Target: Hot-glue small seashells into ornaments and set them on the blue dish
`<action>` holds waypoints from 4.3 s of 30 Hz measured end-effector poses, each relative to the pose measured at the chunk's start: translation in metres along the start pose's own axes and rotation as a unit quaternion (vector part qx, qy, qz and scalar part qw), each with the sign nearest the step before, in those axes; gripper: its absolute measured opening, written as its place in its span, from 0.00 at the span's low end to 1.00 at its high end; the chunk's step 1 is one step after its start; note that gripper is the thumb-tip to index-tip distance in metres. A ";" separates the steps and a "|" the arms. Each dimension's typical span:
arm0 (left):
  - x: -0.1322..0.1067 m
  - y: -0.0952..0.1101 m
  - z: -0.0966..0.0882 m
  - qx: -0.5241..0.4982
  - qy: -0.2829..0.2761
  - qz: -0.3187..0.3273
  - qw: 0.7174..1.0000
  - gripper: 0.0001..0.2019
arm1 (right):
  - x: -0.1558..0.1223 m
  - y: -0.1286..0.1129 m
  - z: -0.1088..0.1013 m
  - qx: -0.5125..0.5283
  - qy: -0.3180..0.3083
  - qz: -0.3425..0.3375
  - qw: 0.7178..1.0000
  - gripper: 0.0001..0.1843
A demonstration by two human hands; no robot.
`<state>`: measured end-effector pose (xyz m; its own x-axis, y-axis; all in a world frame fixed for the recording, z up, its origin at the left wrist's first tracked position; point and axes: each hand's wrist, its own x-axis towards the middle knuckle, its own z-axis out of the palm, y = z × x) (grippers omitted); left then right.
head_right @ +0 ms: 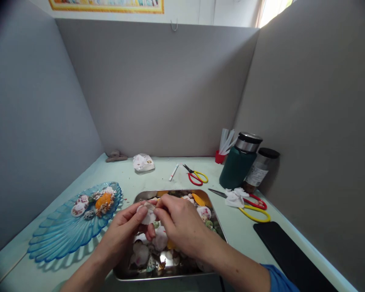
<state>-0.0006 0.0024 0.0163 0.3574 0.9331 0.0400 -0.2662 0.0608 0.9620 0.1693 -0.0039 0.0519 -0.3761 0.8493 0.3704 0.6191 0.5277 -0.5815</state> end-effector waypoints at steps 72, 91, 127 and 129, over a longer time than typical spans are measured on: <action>0.001 0.000 -0.001 0.030 0.066 0.001 0.997 0.11 | 0.000 0.005 0.001 0.010 0.034 -0.002 0.999 0.05; 0.002 0.000 0.006 0.066 0.111 0.009 0.992 0.21 | -0.003 -0.001 0.005 -0.023 0.094 -0.024 0.995 0.10; 0.000 -0.002 0.003 0.036 0.030 0.000 0.999 0.14 | 0.001 0.001 0.000 0.002 0.053 -0.069 0.996 0.08; 0.000 -0.002 0.003 0.032 0.021 -0.001 0.999 0.13 | 0.001 0.000 0.000 0.021 0.060 -0.055 0.996 0.07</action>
<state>0.0022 0.0010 0.0154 0.3203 0.9469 0.0279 -0.2063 0.0410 0.9776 0.1693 -0.0033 0.0523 -0.3536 0.7807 0.5153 0.5478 0.6194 -0.5624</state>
